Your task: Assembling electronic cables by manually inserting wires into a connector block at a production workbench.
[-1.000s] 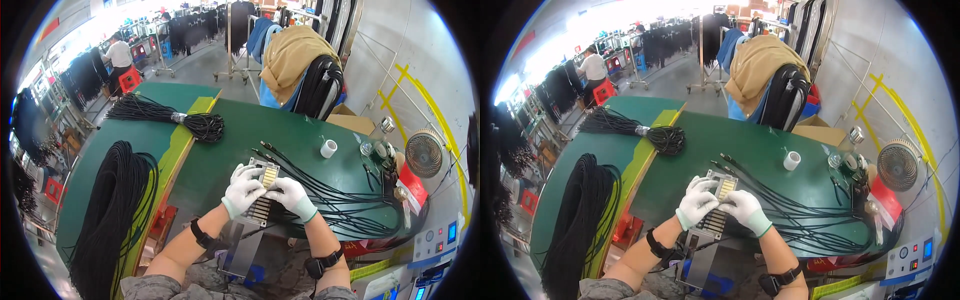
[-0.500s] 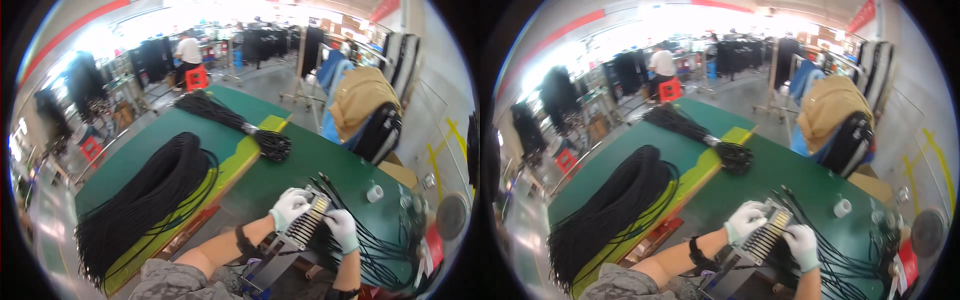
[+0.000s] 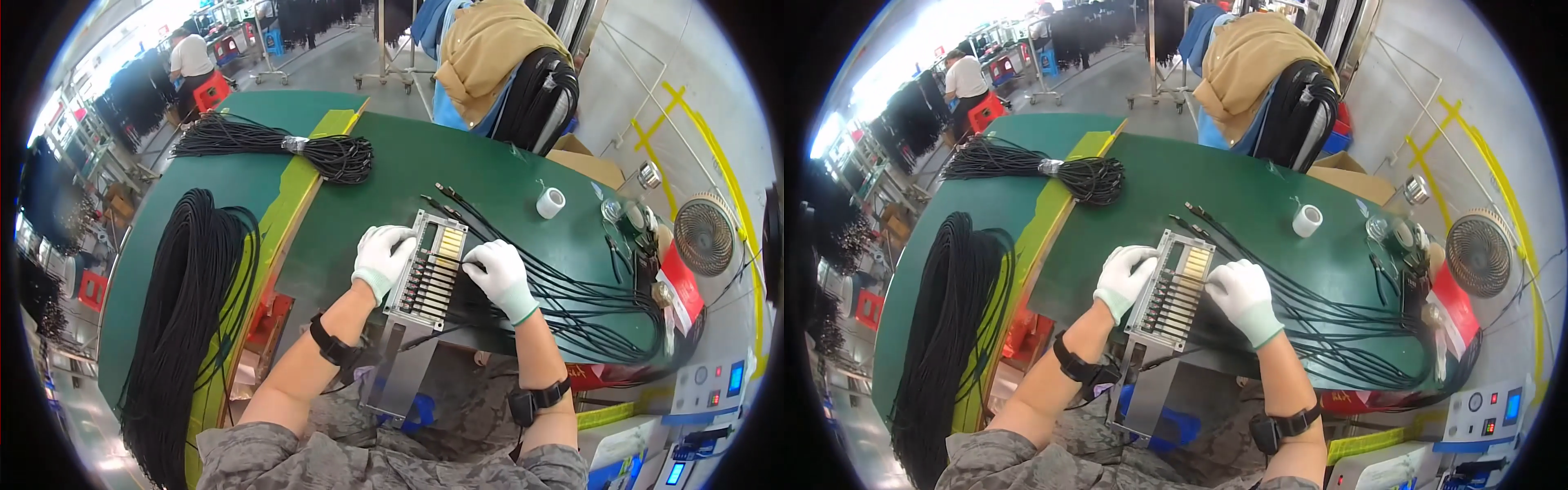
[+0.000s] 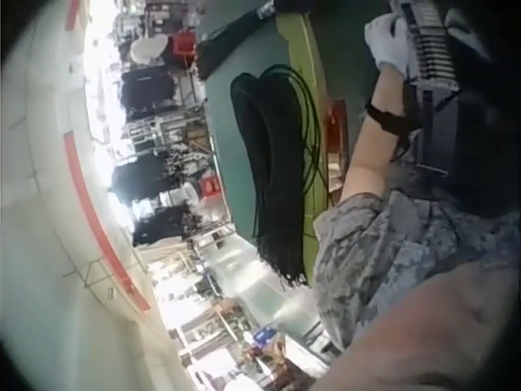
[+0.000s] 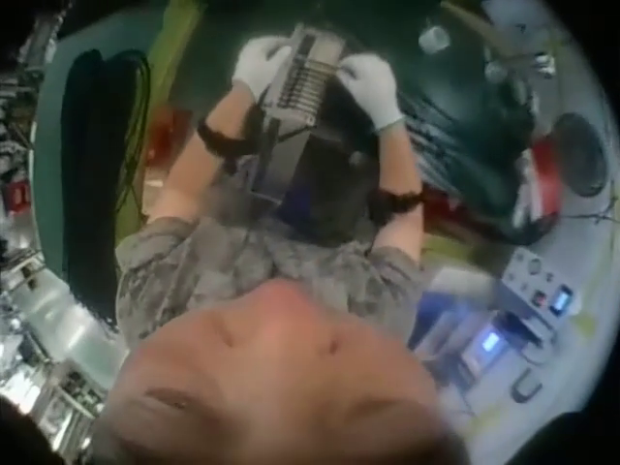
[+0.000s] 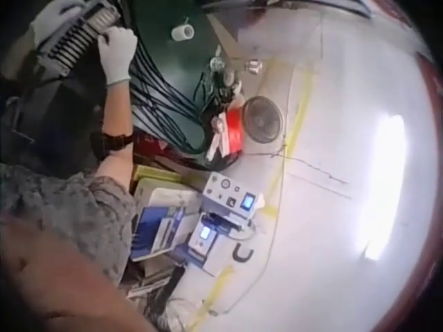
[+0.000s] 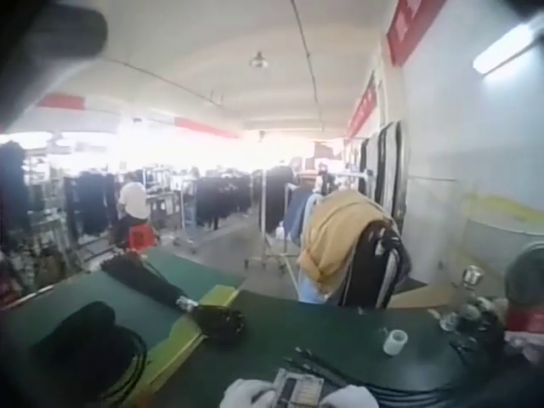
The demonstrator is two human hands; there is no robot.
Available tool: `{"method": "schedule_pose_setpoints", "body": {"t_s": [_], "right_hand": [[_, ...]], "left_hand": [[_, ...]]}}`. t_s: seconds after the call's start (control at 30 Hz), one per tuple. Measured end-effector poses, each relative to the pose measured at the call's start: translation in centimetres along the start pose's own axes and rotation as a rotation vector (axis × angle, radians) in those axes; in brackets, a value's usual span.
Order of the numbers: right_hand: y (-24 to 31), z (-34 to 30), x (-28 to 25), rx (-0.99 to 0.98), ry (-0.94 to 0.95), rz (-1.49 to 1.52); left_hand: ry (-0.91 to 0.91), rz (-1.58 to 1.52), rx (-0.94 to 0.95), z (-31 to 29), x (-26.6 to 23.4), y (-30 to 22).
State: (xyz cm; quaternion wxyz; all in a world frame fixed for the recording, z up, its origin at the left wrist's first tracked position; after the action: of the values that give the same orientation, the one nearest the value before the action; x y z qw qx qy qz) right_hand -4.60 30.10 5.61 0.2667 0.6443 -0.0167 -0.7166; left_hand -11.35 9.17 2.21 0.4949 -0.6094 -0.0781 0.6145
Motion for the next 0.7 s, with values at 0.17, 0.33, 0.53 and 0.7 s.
{"method": "schedule_pose_setpoints", "body": {"t_s": [0.17,0.33,0.53,0.7], "right_hand": [[0.2,-0.1,0.4,-0.018,-0.034,-0.081],[0.5,0.2,1.1,-0.026,-0.046,-0.2],[0.9,0.6,1.1,-0.01,-0.02,-0.245],[1.0,3.6,1.8,0.039,-0.124,-0.12]], "left_hand": [[0.03,0.0,-0.039,-0.2,0.3,0.0],[0.017,0.026,-0.033,-0.3,0.4,-0.1],[0.142,0.295,0.152,-0.6,1.9,-2.7],[0.378,0.516,-0.051,-1.3,0.4,-1.5]]}}
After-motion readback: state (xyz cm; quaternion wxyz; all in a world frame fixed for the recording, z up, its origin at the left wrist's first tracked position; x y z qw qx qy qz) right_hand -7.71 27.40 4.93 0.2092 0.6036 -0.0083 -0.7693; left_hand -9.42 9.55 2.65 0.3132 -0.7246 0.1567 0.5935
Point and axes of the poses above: each hand's wrist, its own z-axis towards the middle knuckle, its own x-axis out of the palm, y = z × x, the point moved 4 cm from there along z, towards the middle knuckle, and after that the axes turned 15 degrees about y, right-handed, at the moved point
